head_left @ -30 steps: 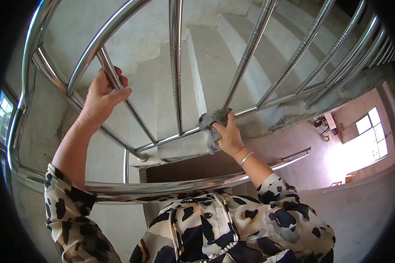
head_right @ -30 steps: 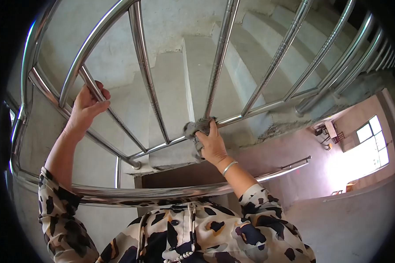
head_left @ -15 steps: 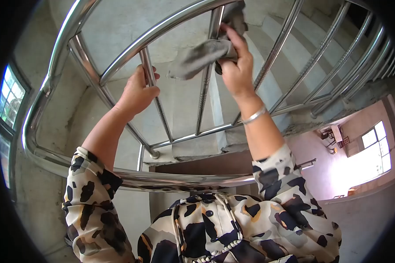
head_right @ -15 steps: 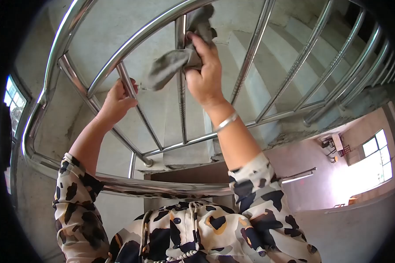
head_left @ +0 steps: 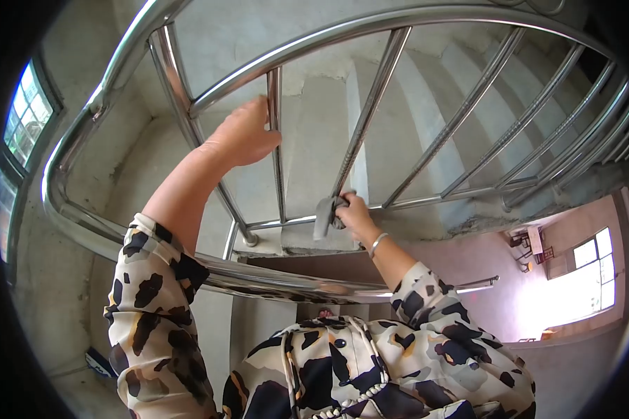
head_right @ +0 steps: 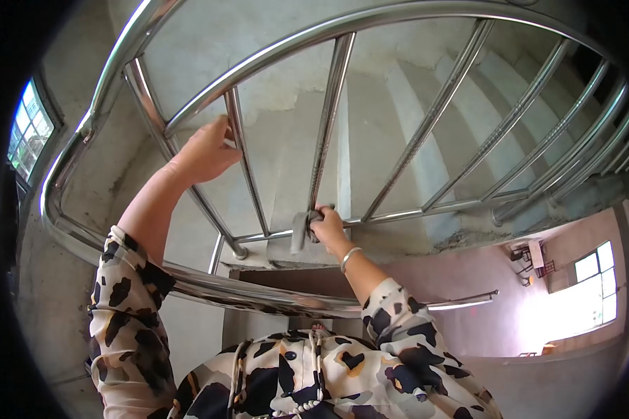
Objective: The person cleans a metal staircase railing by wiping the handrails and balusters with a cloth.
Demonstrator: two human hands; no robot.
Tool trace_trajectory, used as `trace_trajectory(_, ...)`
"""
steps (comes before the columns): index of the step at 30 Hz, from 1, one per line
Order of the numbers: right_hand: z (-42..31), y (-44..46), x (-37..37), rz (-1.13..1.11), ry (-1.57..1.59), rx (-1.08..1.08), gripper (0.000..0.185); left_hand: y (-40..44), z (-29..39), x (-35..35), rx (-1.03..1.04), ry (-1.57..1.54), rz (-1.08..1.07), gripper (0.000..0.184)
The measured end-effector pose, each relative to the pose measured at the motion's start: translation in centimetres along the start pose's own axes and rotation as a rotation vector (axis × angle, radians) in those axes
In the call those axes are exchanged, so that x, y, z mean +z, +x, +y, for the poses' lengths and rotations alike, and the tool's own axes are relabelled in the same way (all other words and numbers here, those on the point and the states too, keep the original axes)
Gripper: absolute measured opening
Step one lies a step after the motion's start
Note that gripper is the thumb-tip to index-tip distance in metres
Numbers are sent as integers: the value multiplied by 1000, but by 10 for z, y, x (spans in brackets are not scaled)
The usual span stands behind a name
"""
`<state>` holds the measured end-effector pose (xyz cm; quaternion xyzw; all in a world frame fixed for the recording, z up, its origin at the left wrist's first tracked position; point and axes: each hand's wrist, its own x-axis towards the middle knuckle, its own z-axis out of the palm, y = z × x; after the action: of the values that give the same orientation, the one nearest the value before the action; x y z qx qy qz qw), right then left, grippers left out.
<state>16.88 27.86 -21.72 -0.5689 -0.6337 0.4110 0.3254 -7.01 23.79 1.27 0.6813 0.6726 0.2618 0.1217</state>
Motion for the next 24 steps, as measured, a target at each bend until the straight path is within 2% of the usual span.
trace_trajectory(1, -19, 3, -11, 13, 78, -23, 48, -5, 1, -10, -1, 0, 12, 32)
trace_trajectory(2, -46, 1, -24, 24, 157, -43, 52, -15, 1, -23, 97, 26, 29, 28)
trace_trajectory(3, -73, -1, -38, 54, 324, -202, 53, -25, 2, -35, 199, 56, 39, 23)
trace_trajectory(4, -105, -3, -56, 87, 492, -359, 53, -38, 4, -47, 212, -184, 136, 18)
trace_trajectory(5, -149, -12, -80, 116, 508, -436, 52, -51, 10, -65, 290, -132, 218, 19)
trace_trajectory(6, -185, -18, -97, 253, 436, -702, 49, -55, -3, -77, 342, -113, 408, 18)
trace_trajectory(7, -217, -20, -110, 295, 457, -856, 48, -58, -22, -94, 381, -146, 541, 20)
trace_trajectory(8, -245, -26, -120, 280, 477, -911, 49, -59, -39, -114, 418, -175, 679, 22)
trace_trajectory(10, -261, -32, -113, 245, 511, -971, 50, -67, -50, -159, 49, 200, 962, 31)
trace_trajectory(11, -259, -36, -103, 466, 310, -1122, 50, -63, -73, -180, 41, 211, 971, 31)
trace_trajectory(12, -257, -40, -94, 690, 94, -1262, 50, -54, -101, -202, 51, 470, 1086, 40)
trace_trajectory(13, -246, -46, -77, 647, 99, -1358, 51, -47, -122, -217, 51, 728, 1192, 50)
trace_trajectory(14, -237, -49, -65, 603, 1, -1395, 54, -41, -136, -218, -84, 507, 1068, 54)
trace_trajectory(16, -222, -38, -27, 345, 216, -1192, 56, -32, -163, -203, -195, 525, 676, 56)
trace_trajectory(17, -221, -30, -12, 275, 314, -1052, 57, -34, -155, -199, -204, 525, 670, 56)
trace_trajectory(18, -221, -17, 4, 203, 405, -906, 58, -36, -135, -190, -269, 544, 536, 56)
trace_trajectory(19, -215, 2, 23, 292, 287, -909, 58, -39, -126, -185, -335, 560, 400, 56)
trace_trajectory(20, -219, 4, 35, 322, 234, -811, 59, -40, -131, -186, -353, 557, 392, 56)
trace_trajectory(22, -201, 19, 45, 414, 208, -967, 54, -37, -144, -191, -303, 438, 361, 57)
trace_trajectory(23, -183, 23, 50, 401, 211, -959, 54, -42, -122, -188, -392, 380, 335, 50)
trace_trajectory(24, -156, 23, 56, 276, 217, -828, 52, -42, -126, -188, -404, 383, 329, 50)
